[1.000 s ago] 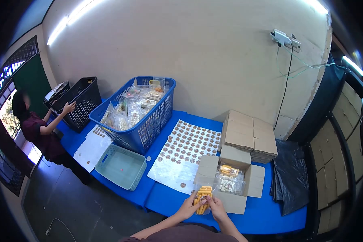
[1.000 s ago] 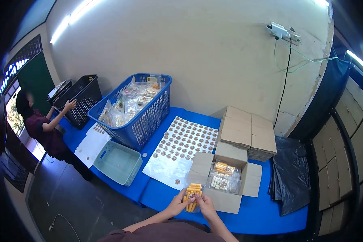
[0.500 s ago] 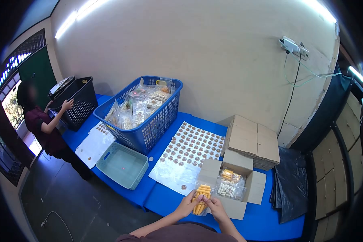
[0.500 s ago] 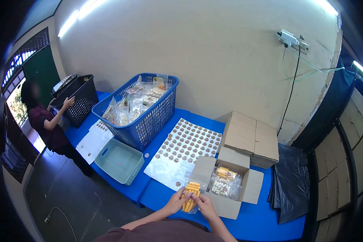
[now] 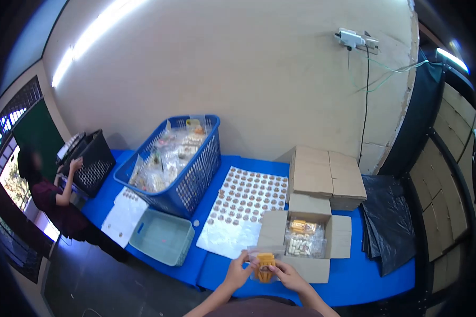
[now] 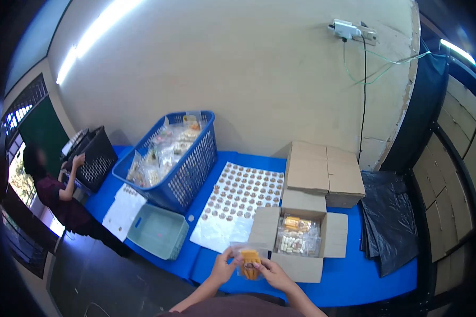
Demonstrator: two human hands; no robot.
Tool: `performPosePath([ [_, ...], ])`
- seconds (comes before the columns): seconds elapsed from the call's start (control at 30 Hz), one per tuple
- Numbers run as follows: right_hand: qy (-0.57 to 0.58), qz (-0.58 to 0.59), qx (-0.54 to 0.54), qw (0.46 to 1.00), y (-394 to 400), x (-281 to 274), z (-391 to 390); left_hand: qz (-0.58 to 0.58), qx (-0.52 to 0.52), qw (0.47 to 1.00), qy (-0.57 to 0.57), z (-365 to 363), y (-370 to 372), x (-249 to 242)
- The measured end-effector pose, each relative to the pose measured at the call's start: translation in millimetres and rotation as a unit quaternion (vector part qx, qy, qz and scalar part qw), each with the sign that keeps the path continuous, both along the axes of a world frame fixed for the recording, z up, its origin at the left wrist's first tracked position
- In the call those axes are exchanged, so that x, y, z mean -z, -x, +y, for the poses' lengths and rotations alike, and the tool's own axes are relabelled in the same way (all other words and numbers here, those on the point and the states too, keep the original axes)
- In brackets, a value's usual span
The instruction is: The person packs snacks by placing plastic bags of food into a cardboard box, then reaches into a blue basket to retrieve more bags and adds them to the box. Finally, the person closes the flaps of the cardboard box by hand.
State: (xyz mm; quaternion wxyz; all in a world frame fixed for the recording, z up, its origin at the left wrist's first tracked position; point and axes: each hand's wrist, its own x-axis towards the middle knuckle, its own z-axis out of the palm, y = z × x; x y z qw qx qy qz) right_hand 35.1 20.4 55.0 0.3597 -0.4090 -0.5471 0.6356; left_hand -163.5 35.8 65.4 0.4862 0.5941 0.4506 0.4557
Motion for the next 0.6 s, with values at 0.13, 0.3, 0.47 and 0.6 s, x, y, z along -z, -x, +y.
performPosePath([
  [0.13,-0.028,-0.034,-0.01,0.999,-13,-12,6,0.102,0.046,0.994,0.006,3,-9,7],
  [0.3,-0.03,0.018,0.053,0.998,-12,-5,6,-0.067,0.107,0.986,0.107,-9,-30,15],
  [0.47,-0.014,-0.023,0.057,0.998,-13,15,5,-0.072,0.1,0.984,0.128,-11,-30,29],
  [0.6,0.016,0.023,0.049,0.998,-11,18,3,-0.137,0.063,0.982,0.114,-15,-27,31],
])
